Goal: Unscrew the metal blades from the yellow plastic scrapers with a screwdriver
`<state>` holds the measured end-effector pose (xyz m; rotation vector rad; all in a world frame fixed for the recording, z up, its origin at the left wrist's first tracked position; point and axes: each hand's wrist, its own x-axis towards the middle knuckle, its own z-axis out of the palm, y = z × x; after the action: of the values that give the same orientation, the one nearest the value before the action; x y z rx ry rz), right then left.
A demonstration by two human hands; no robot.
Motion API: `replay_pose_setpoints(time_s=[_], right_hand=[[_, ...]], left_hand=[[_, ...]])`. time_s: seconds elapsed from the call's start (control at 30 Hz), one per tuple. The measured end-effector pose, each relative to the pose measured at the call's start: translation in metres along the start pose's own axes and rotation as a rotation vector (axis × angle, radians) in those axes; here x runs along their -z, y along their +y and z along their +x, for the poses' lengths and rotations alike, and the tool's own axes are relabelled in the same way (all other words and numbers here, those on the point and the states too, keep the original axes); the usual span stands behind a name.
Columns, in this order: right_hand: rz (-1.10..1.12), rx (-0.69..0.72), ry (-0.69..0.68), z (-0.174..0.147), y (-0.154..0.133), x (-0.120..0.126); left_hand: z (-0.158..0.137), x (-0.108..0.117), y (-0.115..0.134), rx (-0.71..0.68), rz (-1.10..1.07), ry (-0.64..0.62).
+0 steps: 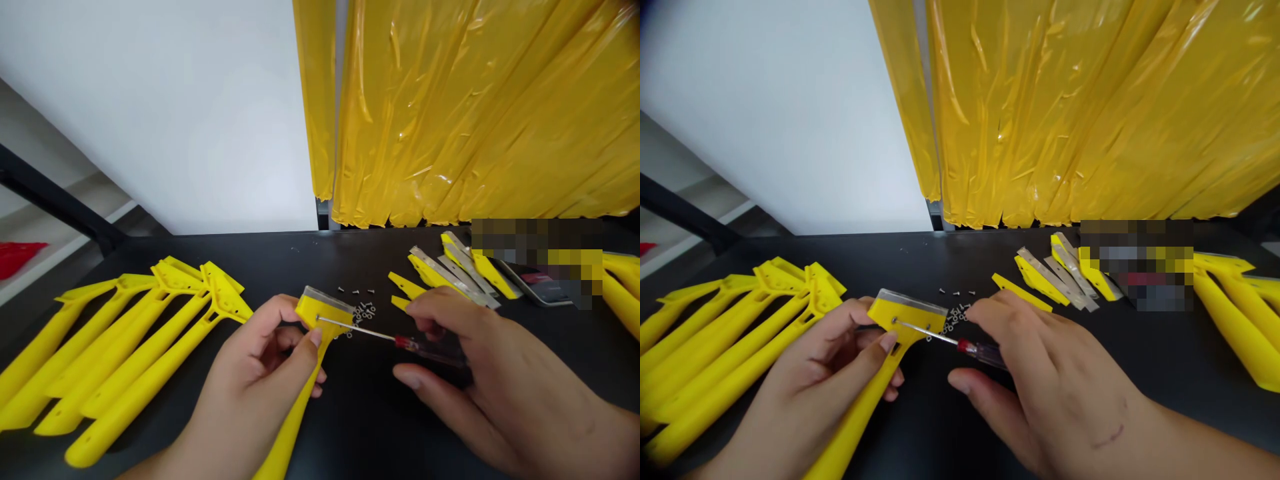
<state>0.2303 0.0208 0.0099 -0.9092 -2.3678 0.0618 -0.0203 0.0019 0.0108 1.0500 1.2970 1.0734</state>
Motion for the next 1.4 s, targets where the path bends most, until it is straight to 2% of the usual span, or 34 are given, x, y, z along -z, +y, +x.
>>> replay_pose_setpoints(time_s=[0.13, 0.3, 0.43, 0.63, 0.7, 0.8, 0.87, 0.97, 1.0, 1.07, 1.17, 1.27, 1.33, 1.4], right_hand=[[0.017, 0.047, -0.068, 0.003, 0.002, 0.000], [-0.155, 0.112, 0.021, 0.005, 0.003, 0.005], [-0.252, 0.168, -0.004, -0.005, 0.006, 0.009], [-0.099, 0.197, 0.012, -0.005, 0.004, 0.007], [-0.054, 0.139, 0.041, -0.002, 0.001, 0.005], [0.168, -0.108, -0.005, 0.000, -0.007, 0.002], [0.454, -0.357, -0.127, 0.000, -0.011, 0.001], [1.030, -0.769, -0.334, 0.003, -0.014, 0.003], [1.216, -0.873, -0.383, 0.004, -0.014, 0.003], [1.492, -0.983, -0.435, 0.006, -0.014, 0.005], [1.595, -1.024, -0.459, 0.008, -0.013, 0.004], [1.424, -0.997, -0.439, 0.004, -0.016, 0.001], [1.257, -0.893, -0.353, 0.000, -0.019, -0.001], [1.075, -0.710, -0.249, -0.004, -0.023, 0.000]], left_hand=[[-0.001, 0.001, 0.001, 0.006, 0.003, 0.014], [-0.002, 0.002, 0.000, -0.001, 0.008, 0.018], [-0.001, 0.004, -0.004, -0.039, 0.053, -0.001], [-0.003, 0.007, -0.007, -0.212, 0.224, -0.067], [-0.006, 0.007, -0.005, -0.258, 0.280, -0.079], [-0.009, 0.006, 0.002, -0.297, 0.374, -0.006], [-0.011, 0.005, 0.007, -0.311, 0.438, 0.039], [-0.011, 0.005, 0.012, -0.349, 0.501, 0.009], [-0.011, 0.006, 0.013, -0.363, 0.517, -0.006], [-0.010, 0.006, 0.014, -0.395, 0.550, -0.012], [-0.010, 0.007, 0.012, -0.426, 0.574, 0.025], [-0.008, 0.008, 0.011, -0.372, 0.510, 0.065], [-0.005, 0.009, 0.013, -0.287, 0.410, 0.116], [0.000, 0.010, 0.017, -0.202, 0.269, 0.180]])
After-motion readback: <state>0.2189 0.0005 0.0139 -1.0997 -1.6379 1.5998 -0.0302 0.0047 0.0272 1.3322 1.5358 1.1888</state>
